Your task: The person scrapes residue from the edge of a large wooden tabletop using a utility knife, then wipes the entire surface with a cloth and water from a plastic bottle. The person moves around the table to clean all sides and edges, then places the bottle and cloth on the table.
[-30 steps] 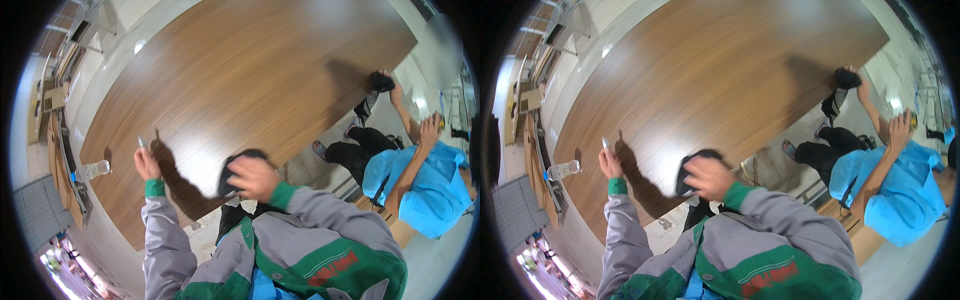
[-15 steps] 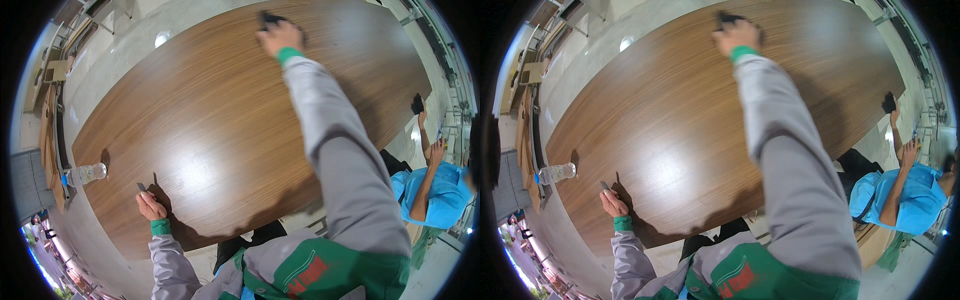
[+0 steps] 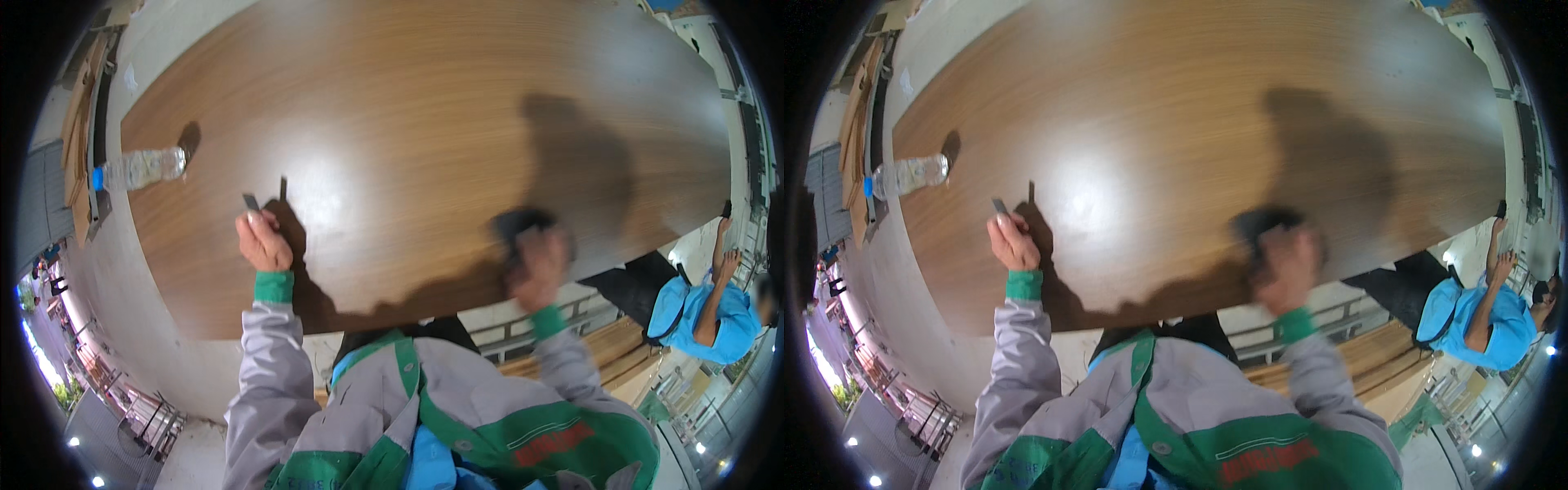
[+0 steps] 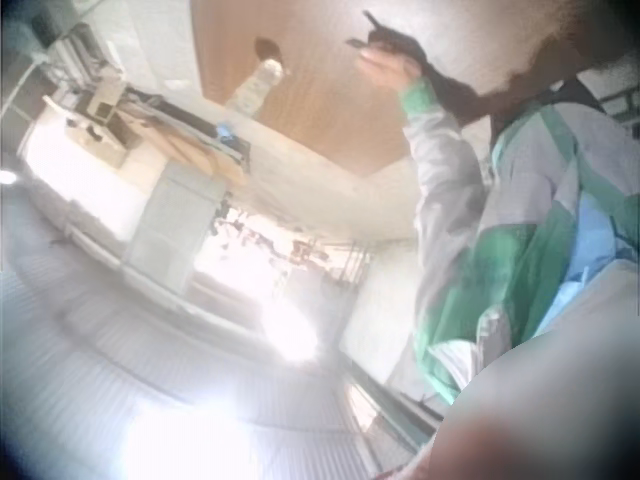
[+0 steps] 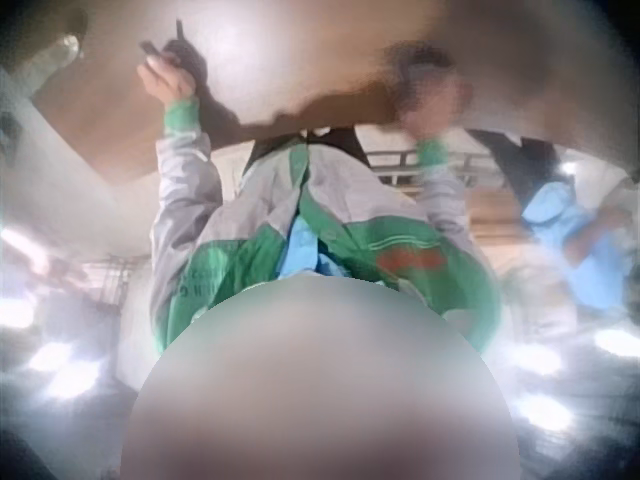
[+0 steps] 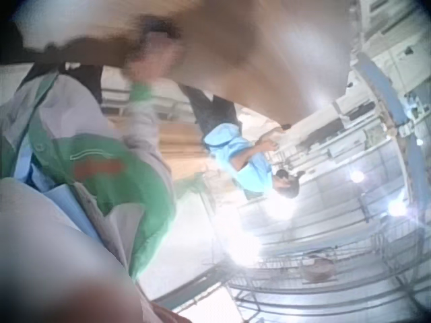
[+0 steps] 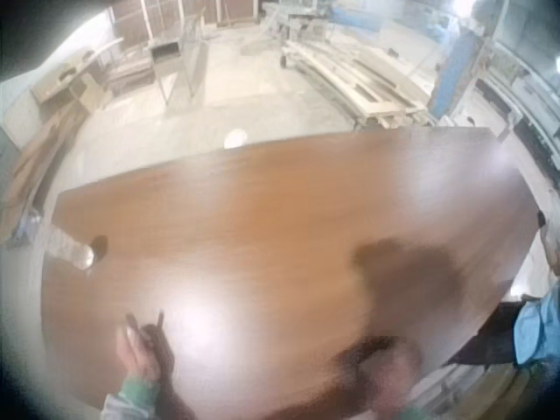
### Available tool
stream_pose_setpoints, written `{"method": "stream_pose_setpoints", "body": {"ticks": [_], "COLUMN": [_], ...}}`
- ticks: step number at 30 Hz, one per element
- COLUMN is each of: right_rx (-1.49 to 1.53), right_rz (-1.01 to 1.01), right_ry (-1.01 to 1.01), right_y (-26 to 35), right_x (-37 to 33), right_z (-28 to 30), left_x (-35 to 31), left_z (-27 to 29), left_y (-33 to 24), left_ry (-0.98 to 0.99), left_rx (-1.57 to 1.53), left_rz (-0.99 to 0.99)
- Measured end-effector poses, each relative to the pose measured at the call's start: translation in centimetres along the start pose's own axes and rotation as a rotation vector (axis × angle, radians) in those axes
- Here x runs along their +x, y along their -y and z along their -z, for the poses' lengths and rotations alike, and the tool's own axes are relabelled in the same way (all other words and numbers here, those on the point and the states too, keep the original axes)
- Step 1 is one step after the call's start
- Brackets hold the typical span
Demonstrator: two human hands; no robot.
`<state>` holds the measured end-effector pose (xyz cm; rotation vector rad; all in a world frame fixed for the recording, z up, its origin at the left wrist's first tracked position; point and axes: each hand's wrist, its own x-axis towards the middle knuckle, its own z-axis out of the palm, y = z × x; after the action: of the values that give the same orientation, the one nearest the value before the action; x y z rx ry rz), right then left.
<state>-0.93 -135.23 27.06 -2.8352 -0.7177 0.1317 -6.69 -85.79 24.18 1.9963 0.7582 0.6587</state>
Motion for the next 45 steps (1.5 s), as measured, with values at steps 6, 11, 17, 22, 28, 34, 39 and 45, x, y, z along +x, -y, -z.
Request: {"method": "stream_pose_setpoints", "body": {"ticks": [6,11,17,22,28,34,39,45], "right_rx": [-0.337,-0.246,0.202,-0.143,0.056,0.178,0.256,-0.102], "right_rz": [-0.445,0.266,0.583,0.578,0.954,1.154,1.203,1.033], "right_ry": [-0.460,-0.442,0.087,0.061,0.183,0.010,0.088,0.233], "right_y": [-13.3,19.2,27.7,16.6,36.5,64.1,61.4,38.4], "right_x": [11.0,13.2,-2.5,-4.9,0.1,3.3,3.4,0.3], "right_z": [0.7,-5.7,-6.2,-3.5,-9.8,-18.4,-17.7,-9.8], "left_x": [0.9,1.4,-0.3,-13.6,-30.1,-30.7,-32.7,-44.1], "left_z": [-1.8,0.2,11.3,31.8,43.2,39.9,40.4,42.9], "left_y": [-1.6,0.0,5.8,18.3,21.4,21.2,20.5,22.8], "left_ry": [0.052,0.045,-0.130,-0.367,-0.738,-0.740,-0.730,-0.947], "left_rx": [-0.107,-0.270,-0.654,-0.371,-0.216,-0.385,-0.445,-0.169], "left_rz": [-0.015,0.010,0.168,0.313,0.639,0.602,0.671,0.973]}}
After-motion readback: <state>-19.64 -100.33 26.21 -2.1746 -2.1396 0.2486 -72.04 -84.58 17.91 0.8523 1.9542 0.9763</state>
